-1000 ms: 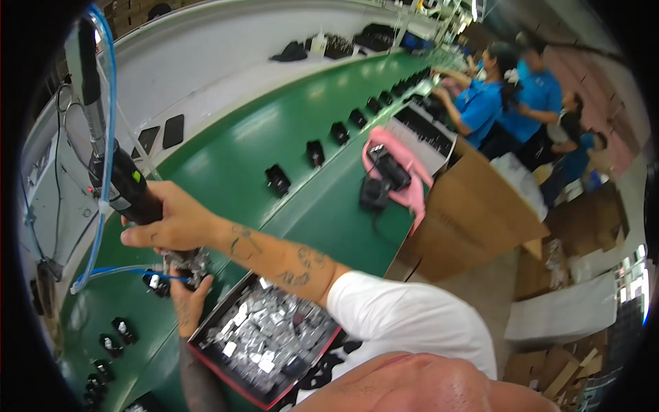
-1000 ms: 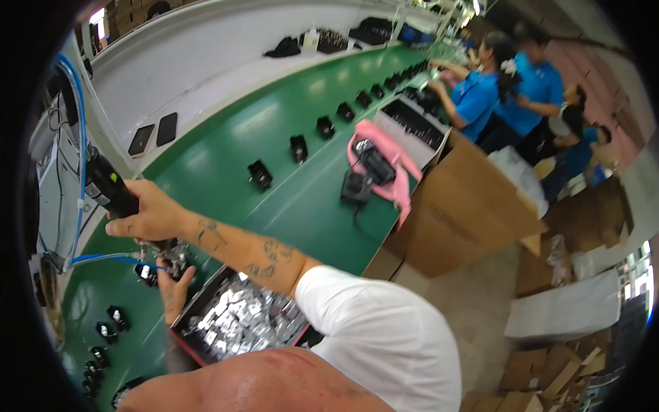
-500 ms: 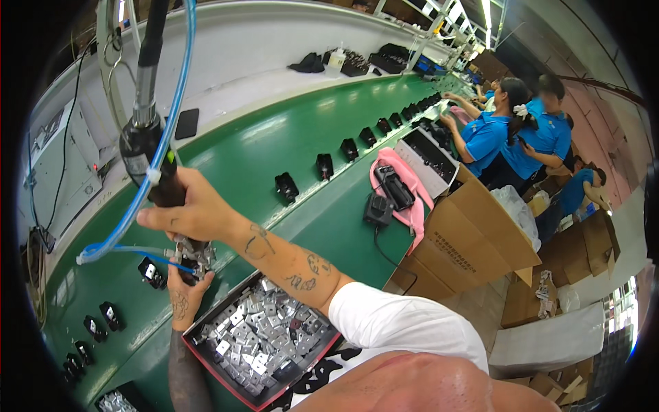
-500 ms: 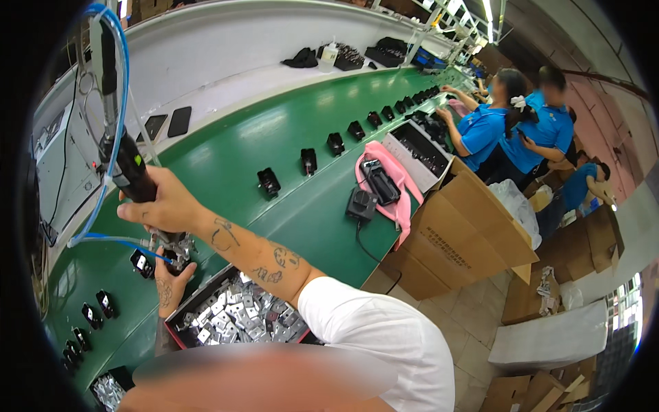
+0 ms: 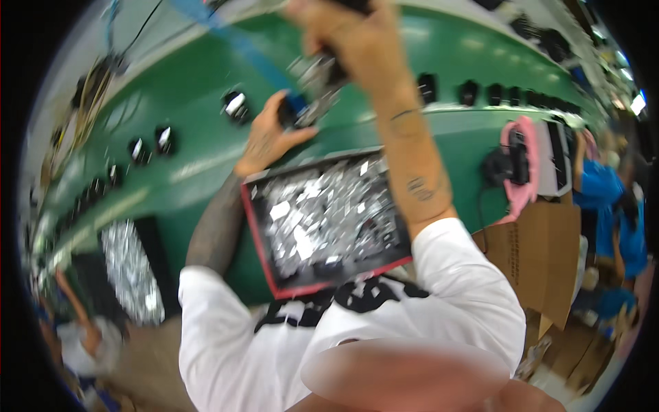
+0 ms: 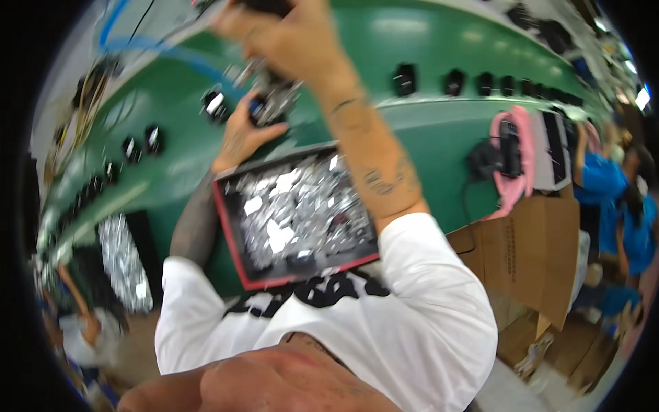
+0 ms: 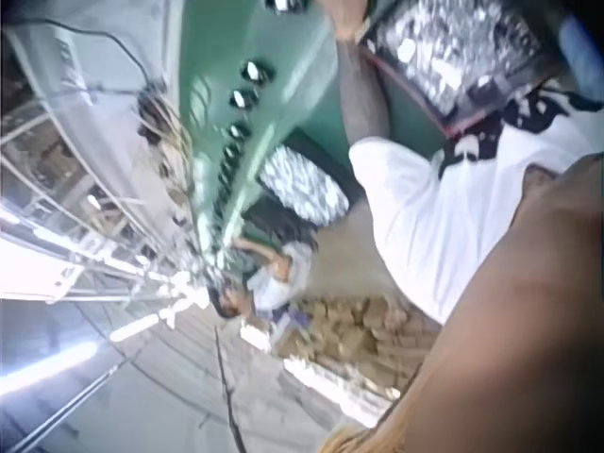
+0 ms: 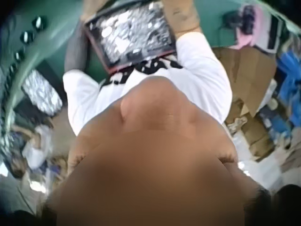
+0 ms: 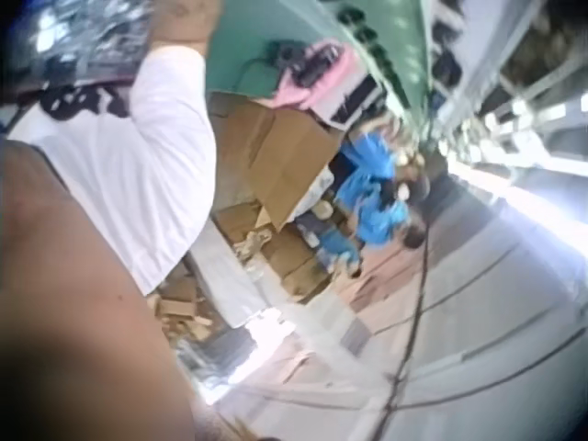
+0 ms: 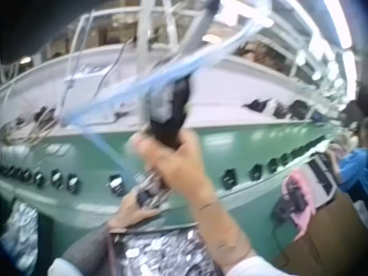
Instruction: Using an electric power screwdriver to secure components on small electronic devices as they move along a conveyor belt.
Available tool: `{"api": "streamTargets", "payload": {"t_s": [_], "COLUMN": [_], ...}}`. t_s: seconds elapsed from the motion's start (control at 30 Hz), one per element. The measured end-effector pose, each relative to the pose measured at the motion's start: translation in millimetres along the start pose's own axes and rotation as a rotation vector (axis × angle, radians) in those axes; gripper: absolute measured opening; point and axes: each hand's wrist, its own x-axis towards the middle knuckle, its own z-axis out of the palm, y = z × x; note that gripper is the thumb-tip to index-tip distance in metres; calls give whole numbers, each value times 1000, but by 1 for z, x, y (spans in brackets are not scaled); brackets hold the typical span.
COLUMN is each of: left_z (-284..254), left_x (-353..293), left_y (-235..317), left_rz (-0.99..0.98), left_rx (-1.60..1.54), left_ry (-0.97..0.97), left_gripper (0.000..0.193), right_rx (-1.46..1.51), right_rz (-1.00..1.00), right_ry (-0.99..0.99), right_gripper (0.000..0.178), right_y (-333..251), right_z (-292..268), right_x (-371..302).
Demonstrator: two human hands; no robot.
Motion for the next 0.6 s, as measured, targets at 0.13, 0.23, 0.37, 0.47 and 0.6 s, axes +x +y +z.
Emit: {"api": "streamTargets", "payload": {"t_s": [0.13,0.23,0.37,0.47,0.6], "left_z": [-7,-7,-1,5,4], "left_x": [6,2,6,7,5], "left_y": [13,12,3,-12,-11], "left_rz": [-151,-162,-71,22,7], "left_rx": [-73,-47,-56,-38,-73], "left_ry": [-78,-90,-41,11,-10], "left_gripper": [76,76,76,76,77], "right_rx": [142,194,193,234,277], "right_rz": [78,-18,-131,-81,-49], "right_ry": [28,22,-8,12,50], "right_gripper": [12,12,13,14,14], "right_y": [36,50,53,38,35], "right_z": [-6,-9,-7,10,20], "right_x": [7,6,11,1,-4]}}
